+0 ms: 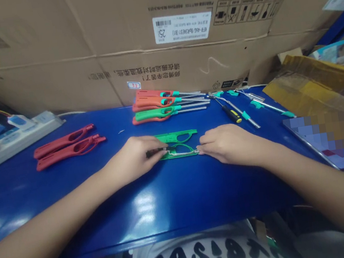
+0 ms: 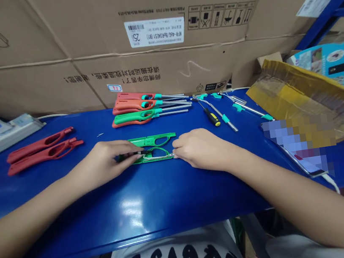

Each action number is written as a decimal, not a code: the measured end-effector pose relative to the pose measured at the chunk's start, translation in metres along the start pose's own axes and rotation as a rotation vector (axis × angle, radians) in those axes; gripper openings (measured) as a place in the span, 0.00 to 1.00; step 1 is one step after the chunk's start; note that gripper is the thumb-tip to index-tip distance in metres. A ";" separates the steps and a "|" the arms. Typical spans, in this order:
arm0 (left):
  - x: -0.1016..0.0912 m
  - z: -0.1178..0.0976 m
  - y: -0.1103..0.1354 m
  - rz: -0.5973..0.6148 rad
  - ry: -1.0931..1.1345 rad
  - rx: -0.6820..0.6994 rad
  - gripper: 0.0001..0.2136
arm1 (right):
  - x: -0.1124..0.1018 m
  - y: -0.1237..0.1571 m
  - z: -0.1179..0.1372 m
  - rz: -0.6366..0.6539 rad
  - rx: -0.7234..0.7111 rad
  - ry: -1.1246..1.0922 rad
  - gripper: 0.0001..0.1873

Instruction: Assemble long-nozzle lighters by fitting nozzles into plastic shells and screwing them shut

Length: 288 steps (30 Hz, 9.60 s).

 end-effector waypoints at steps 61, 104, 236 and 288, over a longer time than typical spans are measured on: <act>0.001 0.012 0.002 -0.112 0.188 -0.172 0.08 | 0.011 -0.013 0.027 -0.197 0.008 -0.152 0.16; 0.021 -0.018 0.010 -0.028 0.053 -0.106 0.15 | 0.011 -0.014 0.016 -0.175 0.122 -0.339 0.07; 0.029 -0.036 0.018 0.112 -0.283 0.034 0.15 | -0.011 0.013 -0.029 0.073 0.145 -0.447 0.08; 0.030 -0.025 0.016 0.111 -0.185 0.018 0.14 | -0.006 0.004 -0.002 0.349 0.238 -0.049 0.13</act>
Point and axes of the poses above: each hand's wrist, its own y-axis away from the middle knuckle, its own x-axis out of the palm, z = x × y, the point moved 8 cm from there along -y, towards the middle knuckle, and after that the axes turned 1 degree about y, right-handed, at the moved point
